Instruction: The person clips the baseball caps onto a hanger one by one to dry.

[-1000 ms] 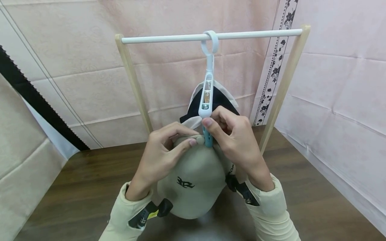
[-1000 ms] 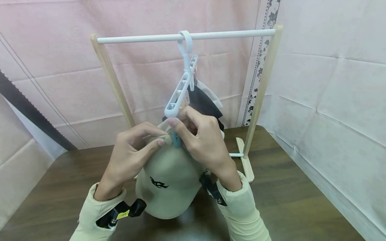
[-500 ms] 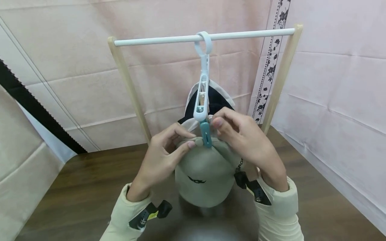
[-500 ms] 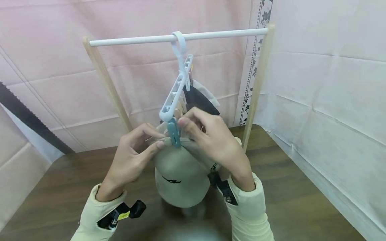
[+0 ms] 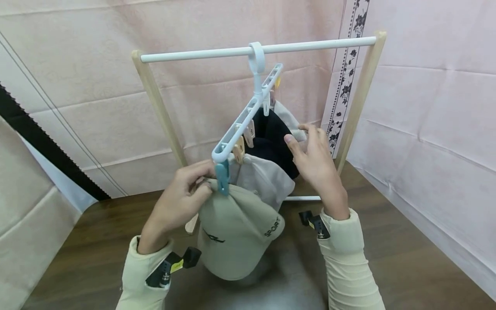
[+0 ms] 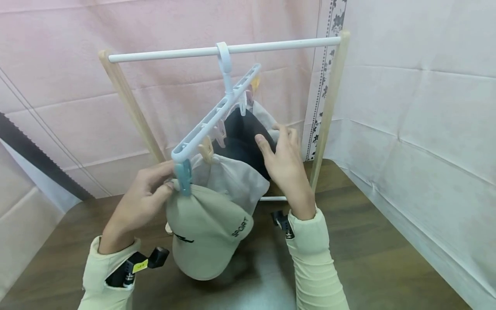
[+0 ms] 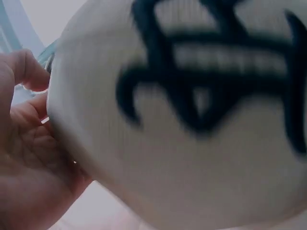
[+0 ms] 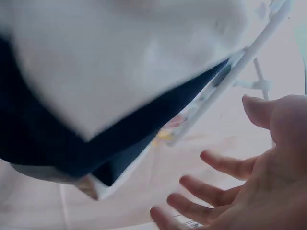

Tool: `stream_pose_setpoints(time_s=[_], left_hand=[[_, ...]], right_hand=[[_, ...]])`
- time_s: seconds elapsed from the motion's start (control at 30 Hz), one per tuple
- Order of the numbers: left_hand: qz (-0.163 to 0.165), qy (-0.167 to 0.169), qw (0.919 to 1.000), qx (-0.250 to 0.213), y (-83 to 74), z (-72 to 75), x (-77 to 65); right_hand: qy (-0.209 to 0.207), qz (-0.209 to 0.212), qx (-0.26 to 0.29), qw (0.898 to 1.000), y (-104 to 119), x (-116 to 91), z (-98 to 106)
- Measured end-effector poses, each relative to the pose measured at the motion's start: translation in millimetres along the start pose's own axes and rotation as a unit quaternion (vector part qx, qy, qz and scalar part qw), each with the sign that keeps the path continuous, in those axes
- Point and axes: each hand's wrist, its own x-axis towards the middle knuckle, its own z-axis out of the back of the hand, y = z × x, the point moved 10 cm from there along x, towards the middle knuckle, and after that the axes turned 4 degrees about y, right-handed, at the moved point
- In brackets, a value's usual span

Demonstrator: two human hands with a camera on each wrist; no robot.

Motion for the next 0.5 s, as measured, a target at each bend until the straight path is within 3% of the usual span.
stream_pose_setpoints(time_s=[0.2, 0.3, 0.4, 0.5], left_hand=[[0.005, -0.051, 0.9986, 0.014, 15.1, 32.2, -3.5], [0.023, -0.077, 0.9967, 0.013, 26.1, 44.8, -4.7], [0.067, -0.108, 0.9919, -0.001, 41.7, 53.9, -6.3], [0.130, -0.149, 0.9795, -0.039, 62.8, 59.2, -9.1]], right_hand=[[0.006, -0.026, 0.001, 1.000, -28, 13, -1], [-0.002, -0.031, 0.007, 0.999, -40, 18, -1], [-0.028, -0.031, 0.026, 0.999, -50, 22, 1], [-0.075, -0.026, 0.044, 0.996, -54, 22, 9]])
